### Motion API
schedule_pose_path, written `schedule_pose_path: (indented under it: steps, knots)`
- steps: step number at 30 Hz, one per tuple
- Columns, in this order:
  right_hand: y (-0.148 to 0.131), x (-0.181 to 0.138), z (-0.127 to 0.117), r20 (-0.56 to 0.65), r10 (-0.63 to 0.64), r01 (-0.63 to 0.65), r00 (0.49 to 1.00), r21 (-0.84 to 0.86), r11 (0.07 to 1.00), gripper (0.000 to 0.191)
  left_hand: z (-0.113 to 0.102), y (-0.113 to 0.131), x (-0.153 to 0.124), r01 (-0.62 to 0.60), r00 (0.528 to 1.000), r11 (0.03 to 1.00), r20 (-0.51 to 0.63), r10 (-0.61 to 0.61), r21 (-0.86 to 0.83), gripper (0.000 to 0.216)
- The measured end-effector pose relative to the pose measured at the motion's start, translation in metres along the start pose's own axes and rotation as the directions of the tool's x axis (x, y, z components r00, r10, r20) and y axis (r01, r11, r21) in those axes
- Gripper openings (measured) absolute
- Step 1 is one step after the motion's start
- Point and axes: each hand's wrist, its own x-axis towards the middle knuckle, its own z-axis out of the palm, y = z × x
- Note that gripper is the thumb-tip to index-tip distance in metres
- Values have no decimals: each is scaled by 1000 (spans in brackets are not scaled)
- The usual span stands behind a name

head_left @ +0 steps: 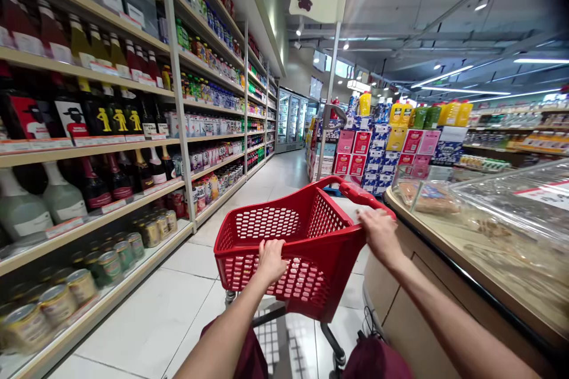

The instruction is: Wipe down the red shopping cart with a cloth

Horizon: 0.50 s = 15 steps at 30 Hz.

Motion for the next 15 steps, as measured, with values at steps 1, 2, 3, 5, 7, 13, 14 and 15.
schedule_pose_path:
  steps: [1, 2, 3, 5, 7, 13, 14, 15]
  knots:
    - [-13, -4, 12, 49, -93, 93, 994, 15, 996, 36, 2, -5, 1, -8, 1000, 1000, -6, 8, 4, 47]
    - [-27, -10, 23, 74, -184, 181, 980, 42, 983, 38, 5, -8, 1, -19, 1000, 1000, -16, 19, 21, 47]
    - [-39, -15, 32, 89, -249, 245, 964, 61, 968, 40, 8, -9, 1, -30, 999, 999, -26, 31, 38, 47]
    - [-48, -23, 36, 93, -323, 313, 942, 105, 944, 41, 12, -10, 0, -49, 998, 997, -43, 51, 59, 48]
    - [-33, -24, 25, 68, -263, 254, 963, 111, 961, 38, 14, -10, -2, -63, 996, 996, -54, 66, 67, 48]
    - [-7, -11, -13, -118, 194, -174, 974, 159, 972, 38, 16, -10, -8, -84, 992, 994, -85, 90, 64, 44]
    - [-14, -10, -13, -100, 180, -159, 979, 193, 968, 38, 16, -10, -10, -89, 991, 994, -89, 95, 65, 44]
    - [-22, -10, -13, -65, 148, -132, 987, 200, 971, 37, 16, -9, -12, -94, 991, 993, -93, 100, 65, 44]
